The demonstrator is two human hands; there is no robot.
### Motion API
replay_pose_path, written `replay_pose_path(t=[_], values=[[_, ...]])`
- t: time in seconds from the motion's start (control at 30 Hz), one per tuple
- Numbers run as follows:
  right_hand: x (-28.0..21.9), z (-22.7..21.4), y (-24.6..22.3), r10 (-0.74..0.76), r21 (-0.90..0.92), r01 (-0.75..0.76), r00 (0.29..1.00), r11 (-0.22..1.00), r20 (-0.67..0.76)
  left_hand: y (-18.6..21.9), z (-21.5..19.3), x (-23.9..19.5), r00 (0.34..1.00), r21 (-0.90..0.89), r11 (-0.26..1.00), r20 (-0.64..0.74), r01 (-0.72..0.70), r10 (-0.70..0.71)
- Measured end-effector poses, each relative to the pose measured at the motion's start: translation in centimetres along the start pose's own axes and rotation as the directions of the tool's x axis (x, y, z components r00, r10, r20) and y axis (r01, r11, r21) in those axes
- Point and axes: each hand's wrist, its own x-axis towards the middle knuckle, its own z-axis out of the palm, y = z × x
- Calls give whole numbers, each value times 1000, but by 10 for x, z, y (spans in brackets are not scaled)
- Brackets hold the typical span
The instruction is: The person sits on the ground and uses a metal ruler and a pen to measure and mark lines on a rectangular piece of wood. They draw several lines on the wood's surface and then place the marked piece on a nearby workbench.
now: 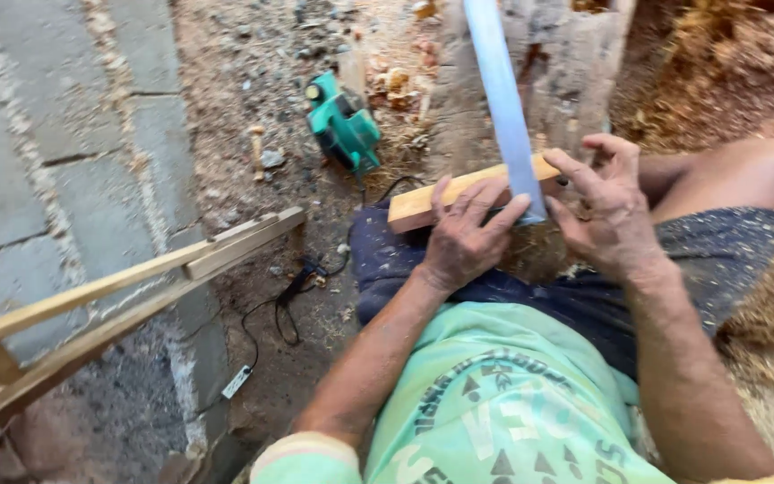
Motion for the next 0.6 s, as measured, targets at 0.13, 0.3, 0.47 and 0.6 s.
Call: replay_pose_path(t=[0.13,0.3,0.47,0.6], values=[[-2,4,24,89,-254,-38,977,967,195,2,-3,8,991,-89,996,-127,26,-37],[-19,-18,35,160,-442,-53,965,895,209,7,-39,14,910,-198,979,-394,57,-133],[-32,-32,37,237,-524,-136,963,840,129,-35,-63,-10,430,-979,145,-69,146,-900],[-11,-17,29,293,-646,-86,931,758,220,-39,-46,-31,485,-981,-189,189,50,-854]])
